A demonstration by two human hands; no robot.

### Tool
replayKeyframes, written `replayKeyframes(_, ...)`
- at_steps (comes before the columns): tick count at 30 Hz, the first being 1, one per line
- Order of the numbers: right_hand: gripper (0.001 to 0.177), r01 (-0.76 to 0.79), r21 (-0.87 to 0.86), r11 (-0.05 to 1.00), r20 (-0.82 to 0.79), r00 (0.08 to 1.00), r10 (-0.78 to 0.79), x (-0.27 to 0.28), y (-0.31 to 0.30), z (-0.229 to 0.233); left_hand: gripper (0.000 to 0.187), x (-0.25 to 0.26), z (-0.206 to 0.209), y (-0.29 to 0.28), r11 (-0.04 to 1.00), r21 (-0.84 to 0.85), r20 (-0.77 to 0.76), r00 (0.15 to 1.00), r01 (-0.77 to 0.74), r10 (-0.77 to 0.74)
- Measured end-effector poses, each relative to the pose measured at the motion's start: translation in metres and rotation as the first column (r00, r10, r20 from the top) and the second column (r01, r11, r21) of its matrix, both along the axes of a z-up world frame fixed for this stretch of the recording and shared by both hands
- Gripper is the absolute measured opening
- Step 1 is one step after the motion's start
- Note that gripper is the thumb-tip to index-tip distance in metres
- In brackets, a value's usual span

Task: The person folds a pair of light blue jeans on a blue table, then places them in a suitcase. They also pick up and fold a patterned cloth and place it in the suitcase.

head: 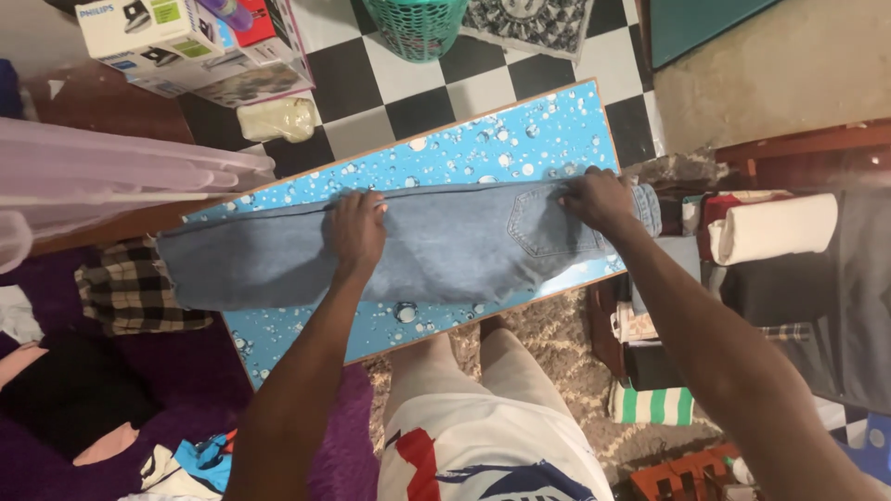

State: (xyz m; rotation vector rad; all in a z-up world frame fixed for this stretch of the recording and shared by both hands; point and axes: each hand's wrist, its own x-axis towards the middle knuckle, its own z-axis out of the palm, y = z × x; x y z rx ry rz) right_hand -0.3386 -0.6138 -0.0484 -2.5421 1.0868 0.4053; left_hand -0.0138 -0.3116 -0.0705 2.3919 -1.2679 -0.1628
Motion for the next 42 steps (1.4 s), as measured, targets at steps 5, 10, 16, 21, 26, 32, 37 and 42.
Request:
replayKeyframes(5, 0.022, 0.029, 0.005, 1.0, 0.051, 0.998, -0.029, -0.002, 0.006, 0.017, 0.035, 0.003, 0.014, 0.013, 0.996, 0.012, 0.171, 0.982, -0.087, 0.084)
replayKeyframes(10, 0.028, -0.049, -0.077, 0.996, 0.102, 0.993, 0.057, 0.002, 0.001, 0.003, 0.034, 0.005, 0.0, 0.042, 0.99, 0.031, 0.152, 0.98, -0.137, 0.131)
replayKeyframes(16, 0.035, -0.167, 0.103, 0.981, -0.123, 0.976, 0.179, 0.043, -0.047, 0.01, 0.033, -0.006, -0.013, 0.067, 0.982, 0.033, 0.207, 0.962, -0.187, 0.177)
replayKeyframes(21, 0.03, -0.243, -0.069, 0.968, 0.072, 0.966, 0.247, 0.067, -0.06, 0.008, 0.03, -0.002, -0.004, 0.068, 0.975, 0.114, 0.221, 0.962, -0.19, 0.162)
replayKeyframes(26, 0.06, -0.135, -0.302, 0.944, 0.391, 0.885, 0.252, 0.076, -0.044, -0.007, 0.034, -0.008, 0.025, 0.018, 0.975, 0.0, 0.238, 0.947, -0.224, 0.218)
replayKeyframes(32, 0.068, -0.399, -0.21, 0.893, 0.272, 0.853, 0.445, 0.078, 0.04, -0.025, 0.039, -0.113, 0.031, -0.074, 0.98, -0.198, -0.139, 0.989, 0.012, -0.04)
replayKeyframes(37, 0.06, -0.301, -0.183, 0.936, 0.154, 0.932, 0.329, 0.082, 0.045, -0.021, 0.06, -0.152, -0.009, -0.119, 0.998, 0.061, 0.028, 0.999, -0.026, 0.024)
replayKeyframes(42, 0.058, -0.314, -0.203, 0.927, 0.139, 0.928, 0.345, 0.081, 0.044, -0.025, 0.062, -0.151, -0.006, -0.111, 0.997, 0.073, 0.004, 1.0, -0.007, 0.007)
